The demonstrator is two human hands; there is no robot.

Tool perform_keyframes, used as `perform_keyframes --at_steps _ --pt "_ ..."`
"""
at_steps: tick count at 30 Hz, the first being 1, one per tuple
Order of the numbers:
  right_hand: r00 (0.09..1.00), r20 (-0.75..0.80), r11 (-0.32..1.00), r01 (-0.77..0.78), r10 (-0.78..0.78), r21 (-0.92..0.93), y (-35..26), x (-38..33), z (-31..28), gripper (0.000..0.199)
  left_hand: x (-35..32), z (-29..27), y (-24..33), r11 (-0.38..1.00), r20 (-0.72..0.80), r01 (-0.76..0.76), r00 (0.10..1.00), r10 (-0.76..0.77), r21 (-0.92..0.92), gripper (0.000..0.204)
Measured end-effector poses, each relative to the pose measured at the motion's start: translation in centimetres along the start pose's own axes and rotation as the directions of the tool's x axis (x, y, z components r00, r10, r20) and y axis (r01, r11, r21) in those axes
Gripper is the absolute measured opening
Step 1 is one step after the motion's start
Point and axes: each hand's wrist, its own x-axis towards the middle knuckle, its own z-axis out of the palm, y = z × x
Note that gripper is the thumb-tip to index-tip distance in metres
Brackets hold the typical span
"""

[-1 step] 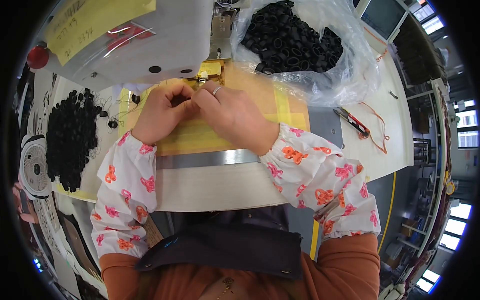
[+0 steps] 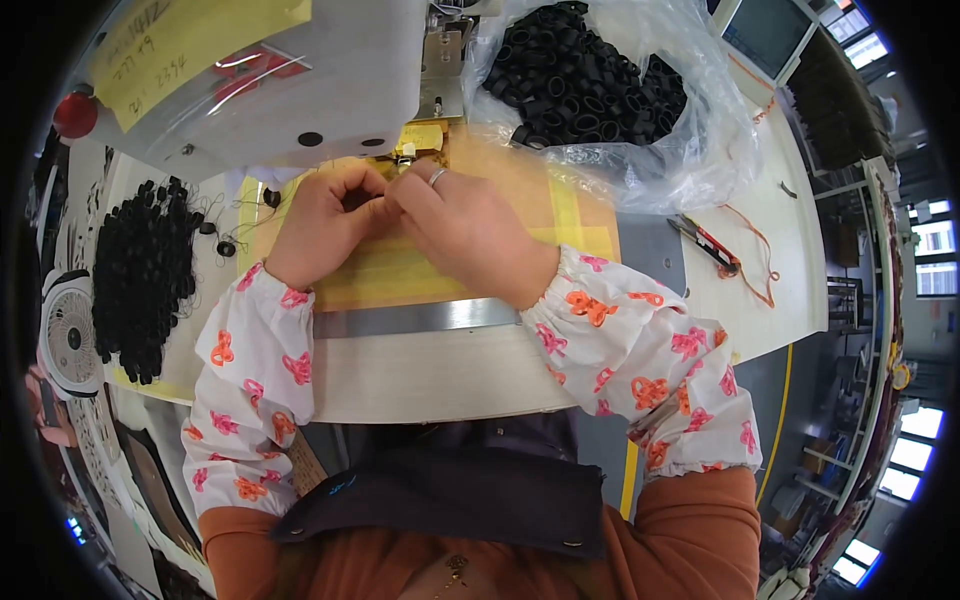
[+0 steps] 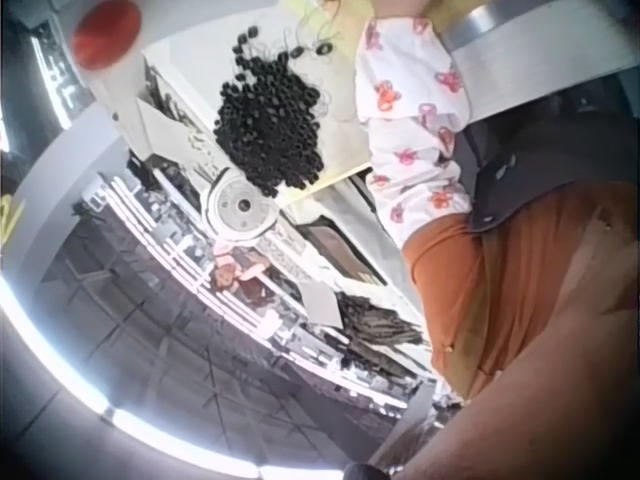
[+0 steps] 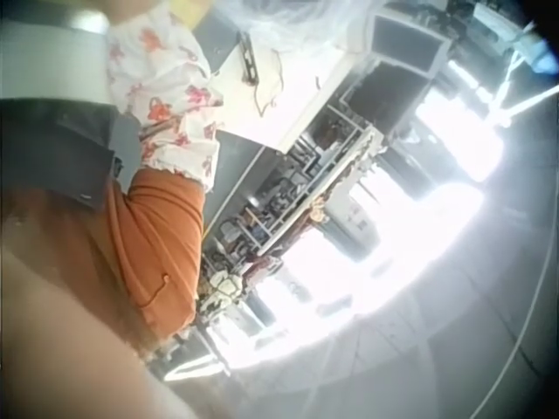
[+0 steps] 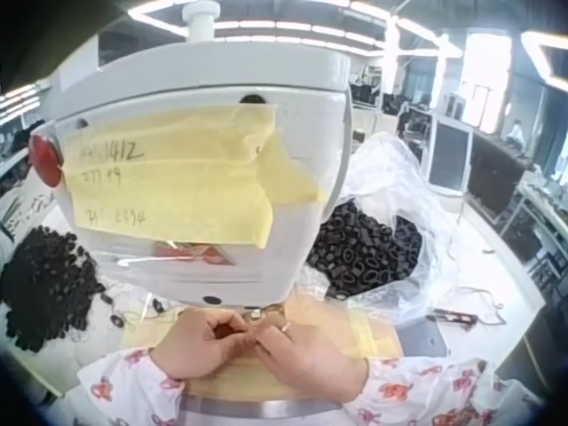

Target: The recorder is assembling small black components and metal rings onto a yellow strap at a workstation.

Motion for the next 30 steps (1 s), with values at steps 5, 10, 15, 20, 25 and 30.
perform_keyframes --at_steps 5,10,15,20,25,30 --pt "0.897 0.033 0.822 -0.419 0.442 0.387 0.3 0.4 0.2 0.017 -0.1 0.4 -0.4 0.998 -0.104 0.048 0.993 -0.052 -0.043 0.02" --pt "0.892 0.018 0.836 -0.431 0.452 0.34 1.0 1.0 -0.1 0.013 0.3 0.9 -1.0 0.996 -0.229 -0.024 0.972 0.044 0.09 0.02" --pt "0.937 -0.058 0.925 -0.328 0.345 0.19 1.6 0.9 0.1 0.01 0.6 1.0 -0.4 0.981 -0.268 0.072 0.963 -0.022 0.179 0.02" --pt "0.93 -0.09 0.923 -0.336 0.357 0.187 1.9 1.1 0.1 0.007 0.9 1.2 -0.5 0.981 -0.273 0.157 0.955 -0.12 0.117 0.022" --pt "0.941 -0.132 0.942 -0.287 0.311 0.172 2.1 1.1 0.5 0.005 0.9 0.9 -0.3 0.976 -0.269 0.018 0.962 0.042 0.217 0.022" --pt "0.941 -0.136 0.943 -0.284 0.308 0.172 2.1 1.1 0.5 0.004 1.0 1.0 -0.3 0.978 -0.271 0.067 0.962 -0.011 0.197 0.022"
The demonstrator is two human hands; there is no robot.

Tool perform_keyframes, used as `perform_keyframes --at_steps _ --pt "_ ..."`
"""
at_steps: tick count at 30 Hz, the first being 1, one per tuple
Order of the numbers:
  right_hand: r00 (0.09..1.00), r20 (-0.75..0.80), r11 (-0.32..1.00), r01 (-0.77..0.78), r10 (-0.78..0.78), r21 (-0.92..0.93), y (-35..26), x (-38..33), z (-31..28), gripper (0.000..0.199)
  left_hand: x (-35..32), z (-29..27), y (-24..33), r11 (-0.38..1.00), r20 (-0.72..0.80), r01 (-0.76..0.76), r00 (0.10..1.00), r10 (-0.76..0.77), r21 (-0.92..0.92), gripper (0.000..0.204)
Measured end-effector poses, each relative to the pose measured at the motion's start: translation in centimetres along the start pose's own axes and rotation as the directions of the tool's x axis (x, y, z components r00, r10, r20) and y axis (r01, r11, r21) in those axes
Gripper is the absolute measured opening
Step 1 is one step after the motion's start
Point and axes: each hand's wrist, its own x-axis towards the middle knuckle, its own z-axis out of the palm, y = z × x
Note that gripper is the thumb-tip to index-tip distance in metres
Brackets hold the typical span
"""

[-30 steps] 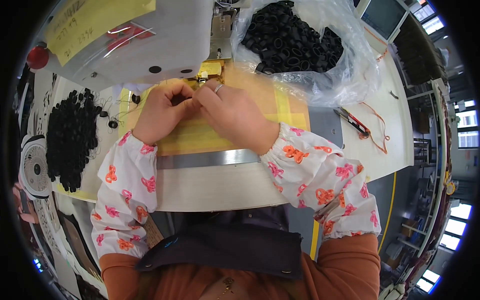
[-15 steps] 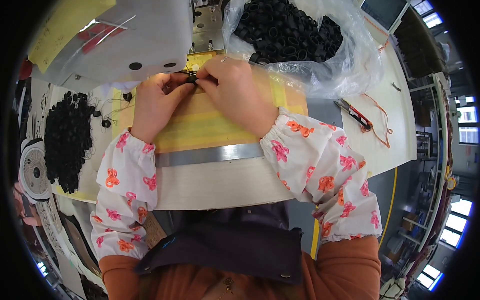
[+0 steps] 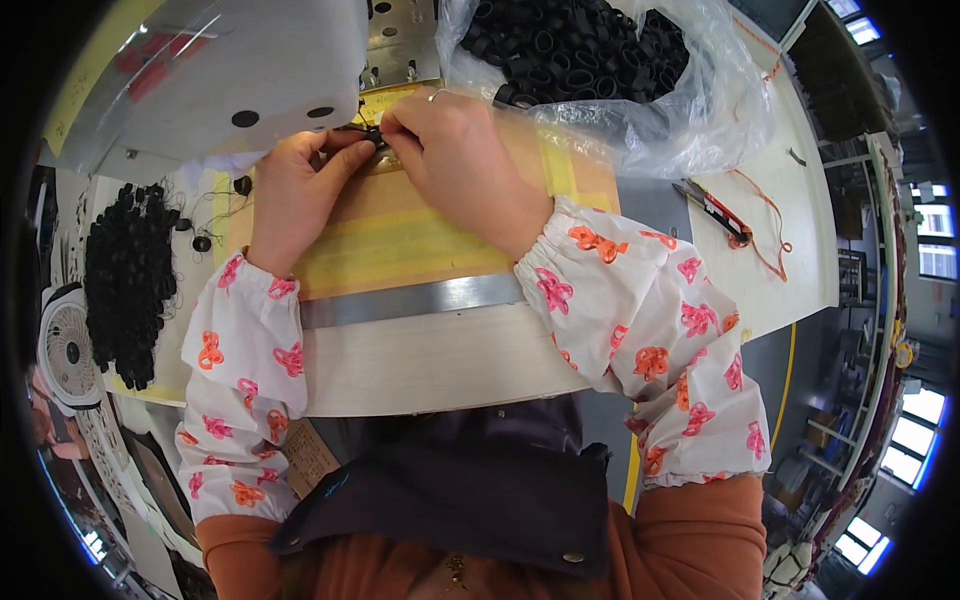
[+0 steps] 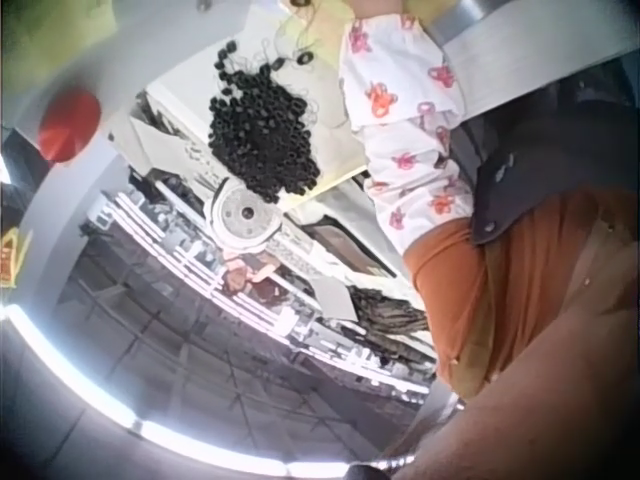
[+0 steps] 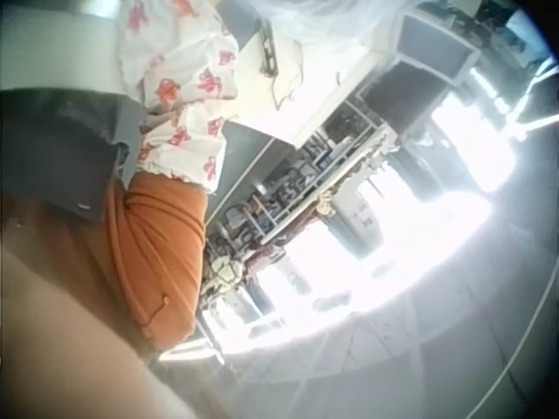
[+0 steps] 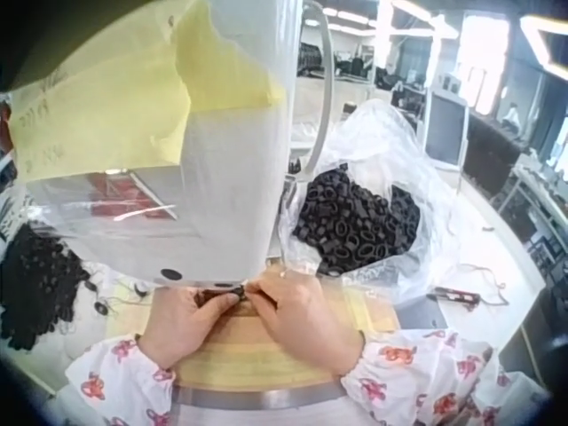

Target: The recorder is assembling small black components and metal rings onto a yellow strap at a workstation.

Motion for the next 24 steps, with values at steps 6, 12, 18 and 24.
perform_keyframes --at_steps 6,12,18,24 --pt "1.0 -0.002 0.999 0.016 -0.017 -0.047 0.14 -0.01 0.07 0.006 0.2 0.06 -0.22 0.999 0.006 0.015 1.0 -0.016 0.03 0.024" --pt "0.999 -0.032 0.999 0.032 -0.033 -0.019 -0.04 0.04 0.13 0.004 0.38 0.16 -0.83 0.998 0.026 0.059 0.998 -0.059 0.018 0.027" --pt "1.0 -0.002 1.0 -0.001 0.001 -0.002 0.09 0.12 -0.2 0.005 0.44 -0.05 -0.8 0.996 0.04 0.049 0.998 -0.052 0.074 0.03" --pt "0.999 0.036 0.998 -0.014 0.016 -0.065 0.0 0.47 -0.79 0.011 0.58 -0.03 -0.73 0.988 0.055 0.053 0.997 -0.062 0.142 0.033"
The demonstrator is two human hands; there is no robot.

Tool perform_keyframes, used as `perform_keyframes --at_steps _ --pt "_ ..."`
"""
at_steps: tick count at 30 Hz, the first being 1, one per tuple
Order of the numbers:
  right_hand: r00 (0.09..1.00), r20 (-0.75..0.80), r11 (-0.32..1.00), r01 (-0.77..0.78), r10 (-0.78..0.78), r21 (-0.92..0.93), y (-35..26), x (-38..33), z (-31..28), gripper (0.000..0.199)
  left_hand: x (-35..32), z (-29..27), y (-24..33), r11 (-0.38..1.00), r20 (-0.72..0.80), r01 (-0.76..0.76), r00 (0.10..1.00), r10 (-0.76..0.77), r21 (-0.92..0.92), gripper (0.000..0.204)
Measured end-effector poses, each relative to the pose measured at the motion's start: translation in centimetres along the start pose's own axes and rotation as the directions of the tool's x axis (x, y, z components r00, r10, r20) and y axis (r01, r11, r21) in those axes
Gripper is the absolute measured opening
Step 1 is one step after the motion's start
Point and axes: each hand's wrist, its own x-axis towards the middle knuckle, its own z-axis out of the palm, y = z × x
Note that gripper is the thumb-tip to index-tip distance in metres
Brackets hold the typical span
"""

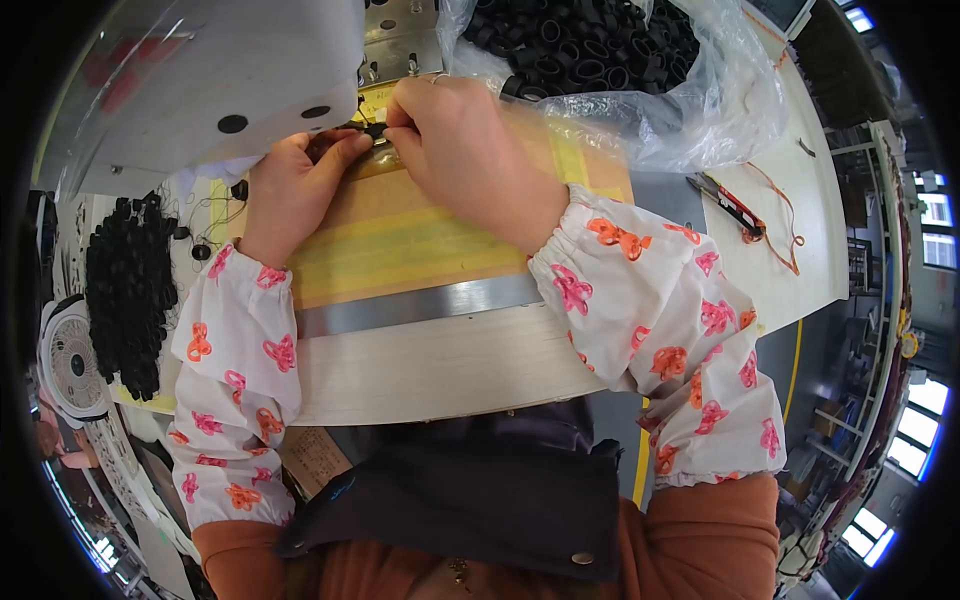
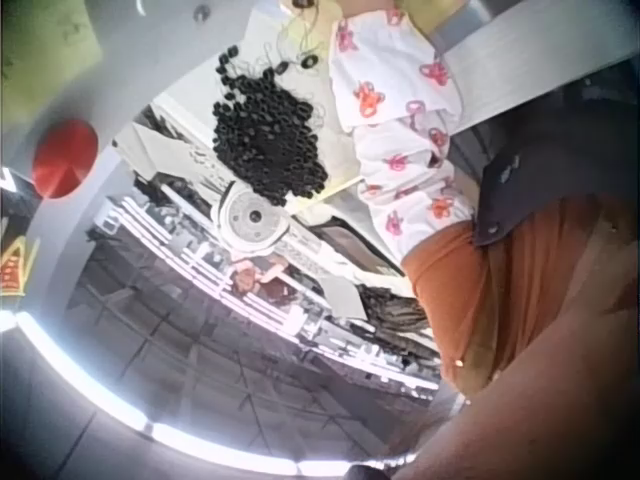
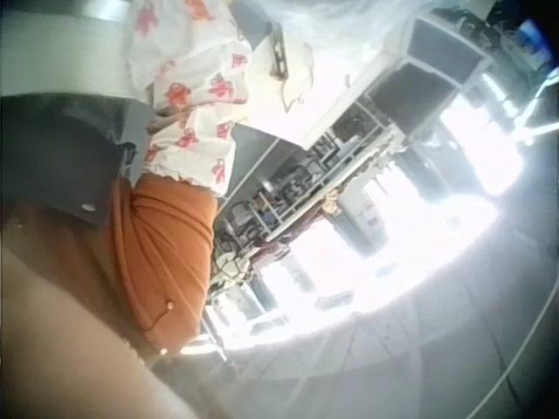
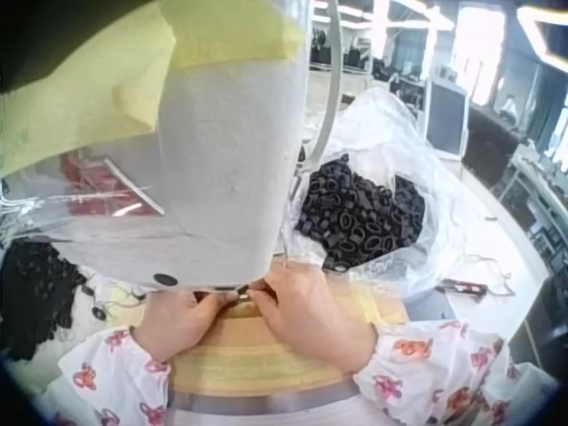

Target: The recorder is assembling small black components and metal rings onto a yellow strap at a workstation.

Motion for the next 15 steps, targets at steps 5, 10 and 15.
perform_keyframes --at_steps 5,10,15 --pt "0.995 0.052 0.997 -0.079 0.081 -0.022 0.04 0.15 -0.04 0.013 0.06 -0.19 0.06 0.997 0.019 0.024 0.999 -0.026 0.072 0.034" --pt "0.992 0.072 0.994 -0.098 0.1 -0.037 -0.18 0.31 0.09 0.014 0.02 -0.52 -0.12 0.993 0.055 0.041 0.997 -0.047 0.108 0.035" --pt "0.994 0.048 0.995 -0.098 0.098 0.011 -0.42 0.4 0.51 0.01 0.02 -0.52 -0.18 0.995 0.058 0.102 0.993 -0.102 0.01 0.038"
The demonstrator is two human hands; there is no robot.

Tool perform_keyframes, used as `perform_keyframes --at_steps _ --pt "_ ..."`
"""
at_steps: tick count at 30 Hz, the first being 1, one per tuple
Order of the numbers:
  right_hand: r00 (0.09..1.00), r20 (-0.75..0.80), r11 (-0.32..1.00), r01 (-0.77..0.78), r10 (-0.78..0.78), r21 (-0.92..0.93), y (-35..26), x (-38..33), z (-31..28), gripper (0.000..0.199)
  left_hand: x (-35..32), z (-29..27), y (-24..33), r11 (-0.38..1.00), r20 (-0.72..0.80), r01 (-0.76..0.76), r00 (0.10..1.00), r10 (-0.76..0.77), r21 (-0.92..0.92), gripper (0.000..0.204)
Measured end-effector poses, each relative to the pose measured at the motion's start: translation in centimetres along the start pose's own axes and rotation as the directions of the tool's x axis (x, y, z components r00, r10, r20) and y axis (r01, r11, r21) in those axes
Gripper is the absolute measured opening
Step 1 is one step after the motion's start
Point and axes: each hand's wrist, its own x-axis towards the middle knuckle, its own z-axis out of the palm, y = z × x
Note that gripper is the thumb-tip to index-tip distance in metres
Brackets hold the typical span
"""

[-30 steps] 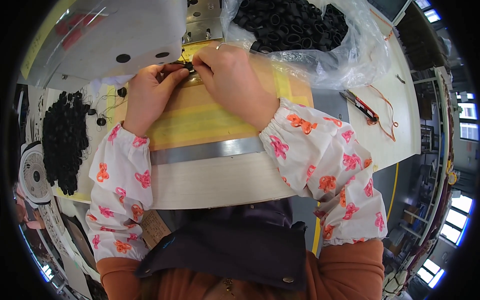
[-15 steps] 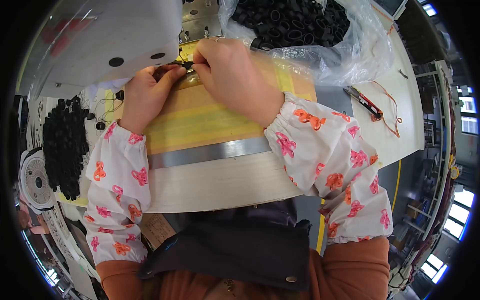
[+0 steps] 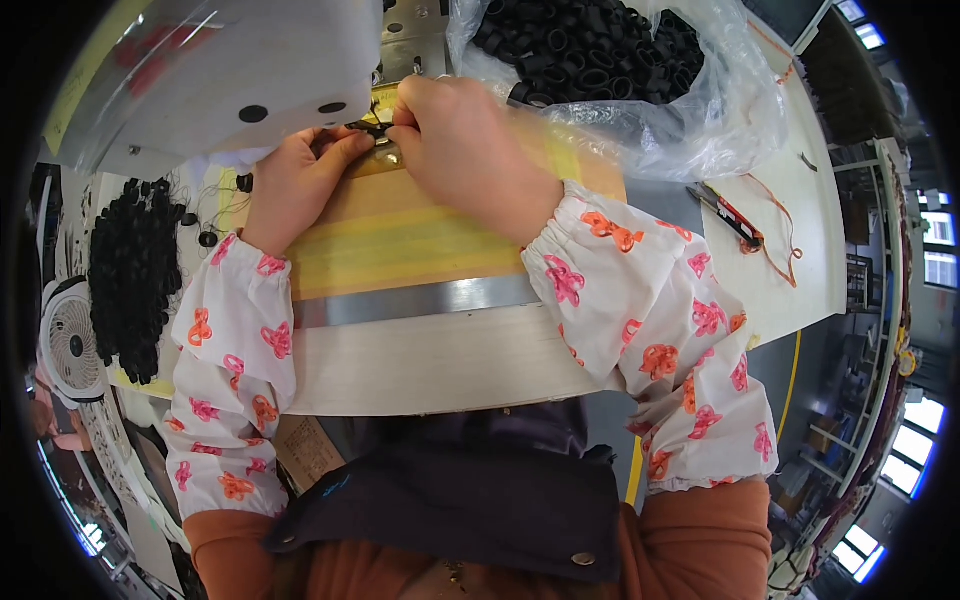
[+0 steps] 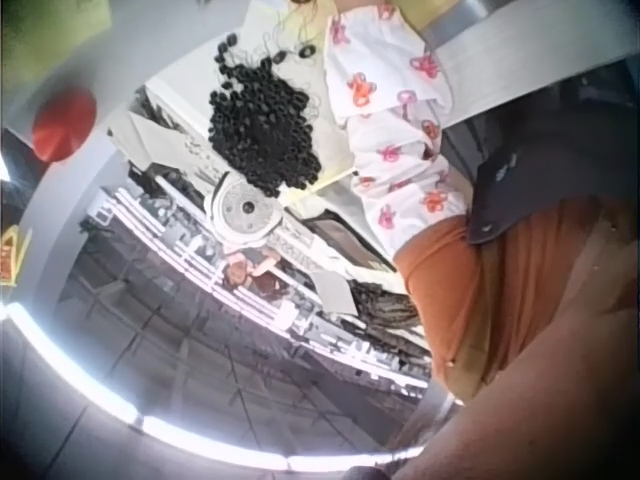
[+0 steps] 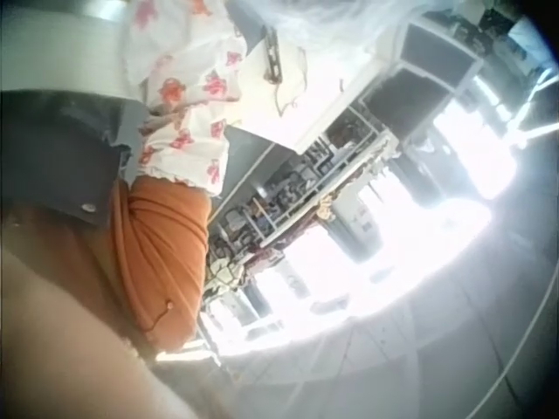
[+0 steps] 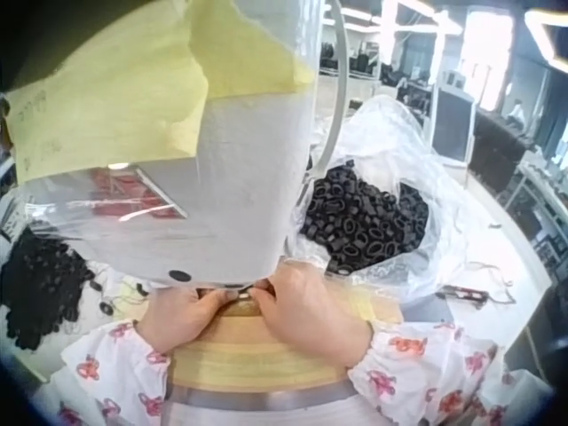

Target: The recorder is assembling small black components and metal rings onto a yellow strap at a workstation.

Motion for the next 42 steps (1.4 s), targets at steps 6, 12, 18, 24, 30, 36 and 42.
perform_keyframes --at_steps 6,12,18,24,30,36,42 --pt "0.999 0.017 0.997 -0.044 0.043 0.063 0.5 -0.1 0.0 0.011 0.1 0.0 -0.3 1.0 -0.027 0.009 1.0 -0.009 0.001 0.034" --pt "0.999 0.018 0.999 -0.046 0.046 0.012 0.4 -0.1 -0.1 0.011 0.3 0.2 -0.5 0.997 -0.051 -0.062 0.997 0.06 -0.05 0.037" --pt "0.999 -0.023 0.998 0.03 -0.028 0.063 1.1 -0.4 0.5 0.011 0.0 -0.3 -0.3 0.998 -0.078 -0.022 0.997 0.028 0.066 0.038" --pt "0.998 0.0 0.995 -0.06 0.06 0.08 0.7 -0.8 -0.1 0.017 -2.4 0.6 -0.6 0.908 -0.152 -0.317 0.918 0.366 0.275 0.02" --pt "0.923 0.291 0.93 -0.313 0.25 0.194 -1.2 -1.1 -1.6 0.019 -4.9 0.2 1.4 0.76 0.038 -0.632 0.772 0.634 0.151 0.025" --pt "0.808 0.477 0.706 -0.558 0.345 0.436 -1.4 -1.5 -2.4 0.014 -4.8 0.9 0.3 0.735 -0.016 -0.677 0.735 0.678 0.047 0.021" --pt "0.936 0.345 0.905 -0.204 0.069 0.372 -3.5 -5.6 -1.6 0.012 -3.3 0.9 0.9 0.785 -0.232 -0.593 0.801 0.552 -0.179 0.013"
